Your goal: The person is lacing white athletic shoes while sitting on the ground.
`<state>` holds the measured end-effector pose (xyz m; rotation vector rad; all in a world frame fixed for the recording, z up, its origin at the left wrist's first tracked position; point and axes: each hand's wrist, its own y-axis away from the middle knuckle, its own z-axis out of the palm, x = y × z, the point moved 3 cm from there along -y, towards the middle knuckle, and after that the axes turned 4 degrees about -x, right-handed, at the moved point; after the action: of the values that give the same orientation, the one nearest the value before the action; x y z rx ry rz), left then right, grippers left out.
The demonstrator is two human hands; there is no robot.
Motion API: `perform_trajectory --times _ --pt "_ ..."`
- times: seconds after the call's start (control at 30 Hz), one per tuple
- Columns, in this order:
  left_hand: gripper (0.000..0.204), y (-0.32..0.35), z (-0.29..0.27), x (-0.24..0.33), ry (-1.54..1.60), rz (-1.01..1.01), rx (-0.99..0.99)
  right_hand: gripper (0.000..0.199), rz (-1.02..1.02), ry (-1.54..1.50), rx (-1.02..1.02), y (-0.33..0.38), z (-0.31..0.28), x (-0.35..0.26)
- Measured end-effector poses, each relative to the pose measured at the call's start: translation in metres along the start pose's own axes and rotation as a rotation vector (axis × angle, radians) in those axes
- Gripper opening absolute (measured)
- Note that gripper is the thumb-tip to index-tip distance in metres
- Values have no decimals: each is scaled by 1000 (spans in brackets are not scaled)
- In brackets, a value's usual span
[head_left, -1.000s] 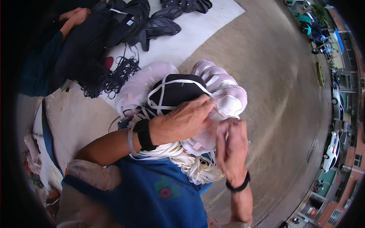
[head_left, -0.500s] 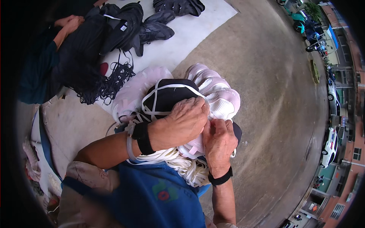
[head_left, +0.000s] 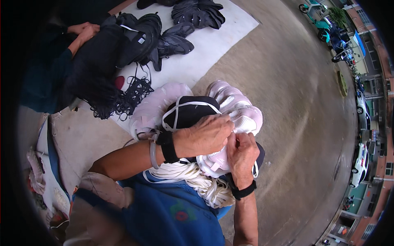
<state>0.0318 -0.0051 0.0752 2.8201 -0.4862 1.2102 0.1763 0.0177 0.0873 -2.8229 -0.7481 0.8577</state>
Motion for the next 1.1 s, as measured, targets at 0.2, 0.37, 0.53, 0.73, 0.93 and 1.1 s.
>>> perform_trajectory --times 0.2,0.37,0.53,0.73,0.93,1.1 --pt "32 8 -6 11 -67 -19 38 14 20 58 -93 6 -6 -15" --pt "30 11 -4 17 -164 5 41 13 -9 262 -133 1 2 -22" --pt "27 13 1 17 -127 -16 71 11 -28 253 -119 3 5 -20" --pt "24 10 6 16 -14 -35 169 13 -125 298 -194 1 2 -12" --pt "21 24 -14 27 -84 98 314 10 -90 -13 -299 8 -14 -24" --pt "25 41 -25 21 421 -382 -263 7 55 -634 -573 38 -43 -64"
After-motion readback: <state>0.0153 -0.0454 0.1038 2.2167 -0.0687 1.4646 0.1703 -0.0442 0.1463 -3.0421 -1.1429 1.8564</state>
